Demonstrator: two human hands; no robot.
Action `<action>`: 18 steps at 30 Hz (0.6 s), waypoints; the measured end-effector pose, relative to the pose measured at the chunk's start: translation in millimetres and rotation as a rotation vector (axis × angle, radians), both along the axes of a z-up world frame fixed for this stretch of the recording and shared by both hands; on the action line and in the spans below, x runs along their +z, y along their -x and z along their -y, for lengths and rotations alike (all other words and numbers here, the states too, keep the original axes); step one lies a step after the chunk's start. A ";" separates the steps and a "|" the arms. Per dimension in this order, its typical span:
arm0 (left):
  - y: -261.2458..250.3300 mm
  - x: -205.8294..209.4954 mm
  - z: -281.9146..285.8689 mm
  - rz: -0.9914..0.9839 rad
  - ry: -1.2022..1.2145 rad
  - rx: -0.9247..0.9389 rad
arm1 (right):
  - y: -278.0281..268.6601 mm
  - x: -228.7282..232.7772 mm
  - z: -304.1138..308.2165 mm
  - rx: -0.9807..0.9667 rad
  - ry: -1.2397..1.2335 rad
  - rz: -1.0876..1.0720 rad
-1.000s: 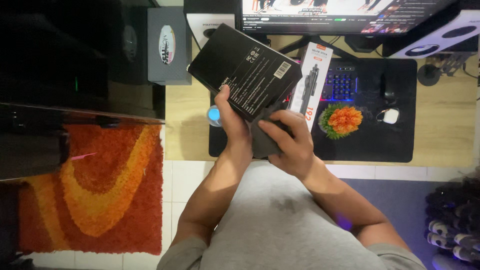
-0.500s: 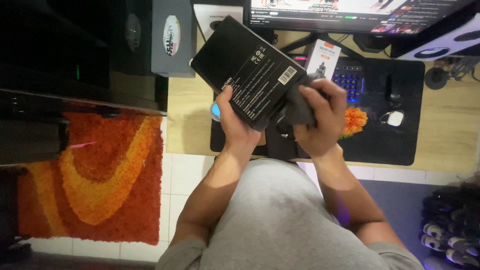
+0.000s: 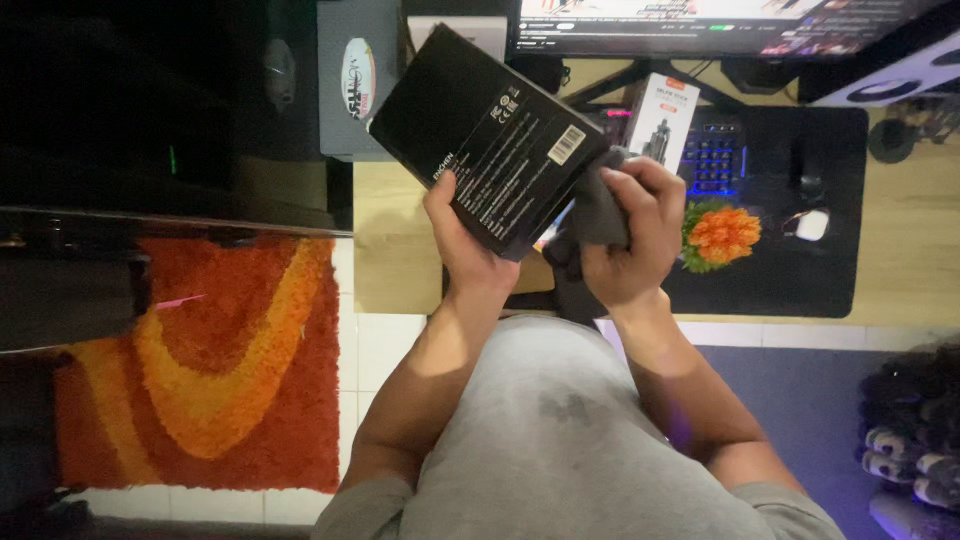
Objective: The person wipes several product boxes on a desk using a dark cloth. They handle a black box, a white speaker box, and a blue box, wiping each surface before placing them back on the desk.
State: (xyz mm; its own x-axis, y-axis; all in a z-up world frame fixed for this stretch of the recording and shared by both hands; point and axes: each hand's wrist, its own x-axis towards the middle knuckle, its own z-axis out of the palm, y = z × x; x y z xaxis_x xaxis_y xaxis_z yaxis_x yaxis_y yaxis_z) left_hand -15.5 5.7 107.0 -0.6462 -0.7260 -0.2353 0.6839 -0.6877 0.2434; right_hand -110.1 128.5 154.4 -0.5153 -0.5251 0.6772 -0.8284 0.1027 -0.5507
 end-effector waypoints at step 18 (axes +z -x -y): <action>-17.1 -9.6 49.0 0.156 0.086 0.030 | -64.4 -16.5 27.6 0.297 -0.060 0.056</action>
State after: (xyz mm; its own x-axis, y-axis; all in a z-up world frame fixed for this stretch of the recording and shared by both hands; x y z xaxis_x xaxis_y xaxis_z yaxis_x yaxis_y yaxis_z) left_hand 1.6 -43.3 97.4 -0.5844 -0.7662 -0.2671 0.6535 -0.6395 0.4049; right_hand -45.7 100.9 137.9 -0.3688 -0.6966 0.6154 -0.7953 -0.1061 -0.5968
